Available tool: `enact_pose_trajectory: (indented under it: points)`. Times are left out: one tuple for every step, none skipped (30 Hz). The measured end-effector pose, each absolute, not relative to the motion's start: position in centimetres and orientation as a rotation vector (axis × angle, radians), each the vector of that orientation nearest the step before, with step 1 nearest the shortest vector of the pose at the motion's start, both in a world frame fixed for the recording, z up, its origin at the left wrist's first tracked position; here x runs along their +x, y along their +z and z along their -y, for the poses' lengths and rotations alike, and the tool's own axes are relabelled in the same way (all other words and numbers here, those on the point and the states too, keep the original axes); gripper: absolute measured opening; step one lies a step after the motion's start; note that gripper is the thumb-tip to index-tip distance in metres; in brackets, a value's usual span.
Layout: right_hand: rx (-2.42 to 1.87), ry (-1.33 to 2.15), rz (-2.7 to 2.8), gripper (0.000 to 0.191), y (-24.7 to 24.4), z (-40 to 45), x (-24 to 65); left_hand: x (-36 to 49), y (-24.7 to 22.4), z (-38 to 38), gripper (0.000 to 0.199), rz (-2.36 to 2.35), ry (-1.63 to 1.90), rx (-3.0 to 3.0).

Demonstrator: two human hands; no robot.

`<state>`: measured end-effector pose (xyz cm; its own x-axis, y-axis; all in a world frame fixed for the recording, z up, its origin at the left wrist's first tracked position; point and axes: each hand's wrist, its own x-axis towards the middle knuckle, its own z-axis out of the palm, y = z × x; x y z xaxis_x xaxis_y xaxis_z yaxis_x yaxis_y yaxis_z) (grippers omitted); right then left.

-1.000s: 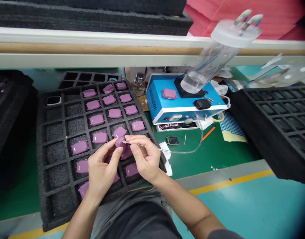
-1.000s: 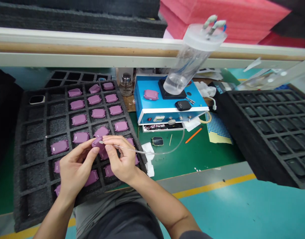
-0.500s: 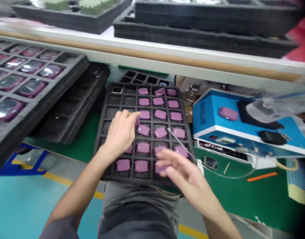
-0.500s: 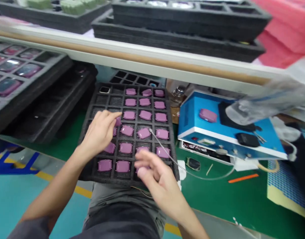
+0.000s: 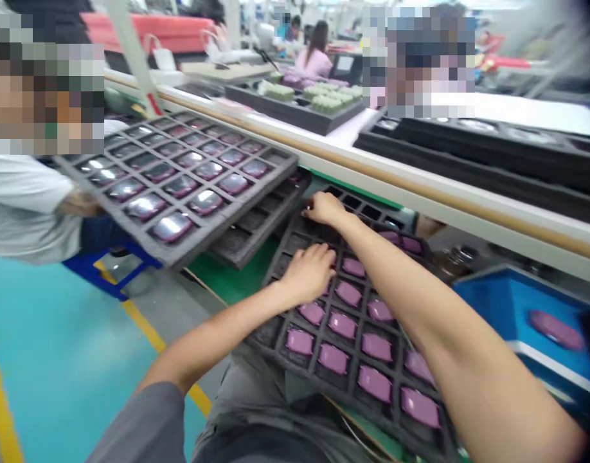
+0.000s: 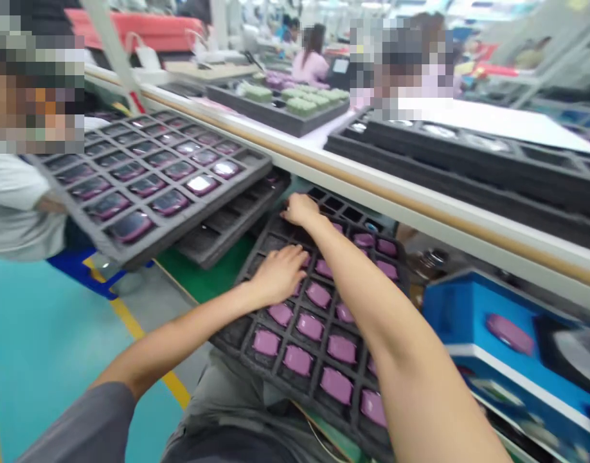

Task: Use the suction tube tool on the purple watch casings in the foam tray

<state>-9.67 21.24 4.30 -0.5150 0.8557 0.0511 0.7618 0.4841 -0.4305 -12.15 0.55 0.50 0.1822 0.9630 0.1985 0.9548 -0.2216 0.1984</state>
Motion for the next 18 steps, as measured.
enact_pose_trajectory:
  points:
    - [-1.38,0.531,2.487,0.022,4.1,-21.6,-10.0,-12.5,0.9,1.0,0.042,-1.935,0.45,2.44]
    - [-1.376,0.545,2.499,0.019,4.0,-21.8,-10.1,-13.1,1.7,2.9,0.043,-1.904,0.487,2.52]
    - [-1.372,0.558,2.503,0.015,3.8,-22.0,-9.9,-13.8,2.9,4.9,0.04,-1.855,0.548,2.613]
    - [-1.36,0.572,2.506,0.013,3.6,-22.1,-9.6,-14.8,4.3,7.2,0.035,-1.817,0.625,2.69]
    - [-1.348,0.582,2.501,0.013,3.4,-22.1,-9.3,-16.1,6.0,9.4,0.031,-1.82,0.726,2.731]
    - [-1.338,0.587,2.49,0.014,3.3,-22.1,-9.0,-17.7,7.8,11.5,0.028,-1.898,0.842,2.715]
    - [-1.326,0.588,2.474,0.015,3.1,-22.0,-8.8,-19.5,9.6,13.4,0.026,-2.038,0.945,2.654]
    - [-1.314,0.586,2.453,0.016,3.0,-21.8,-8.8,-21.5,11.2,14.9,0.023,-2.212,1.036,2.563]
    - [-1.297,0.581,2.429,0.016,2.9,-21.5,-8.9,-23.6,12.5,16.0,0.022,-2.417,1.028,2.418]
    - [-1.274,0.574,2.401,0.016,2.9,-21.0,-9.1,-25.8,13.4,16.8,0.022,-2.595,1.015,2.25]
    - [-1.248,0.565,2.368,0.016,3.1,-20.4,-9.4,-27.7,13.9,17.2,0.025,-2.725,1.018,2.076]
    - [-1.224,0.554,2.329,0.016,3.3,-19.6,-9.5,-29.4,14.0,17.3,0.03,-2.796,1.06,1.924]
    - [-1.208,0.543,2.287,0.018,3.6,-18.6,-9.3,-30.7,13.6,17.3,0.038,-2.81,1.14,1.794]
    - [-1.207,0.532,2.242,0.02,4.0,-17.5,-8.6,-31.6,13.0,17.0,0.047,-2.789,1.268,1.666]
    - [-1.207,0.524,2.203,0.022,4.5,-16.3,-7.3,-31.9,12.2,16.7,0.056,-2.747,1.441,1.542]
    - [-1.206,0.523,2.171,0.023,5.0,-14.9,-5.4,-31.8,11.3,16.2,0.064,-2.695,1.648,1.421]
    - [-1.198,0.525,2.147,0.023,5.5,-13.3,-2.8,-31.3,10.4,15.7,0.07,-2.631,1.884,1.284]
    - [-1.131,0.536,2.142,0.022,6.0,-11.4,0.4,-30.5,9.7,15.2,0.071,-2.545,2.096,1.135]
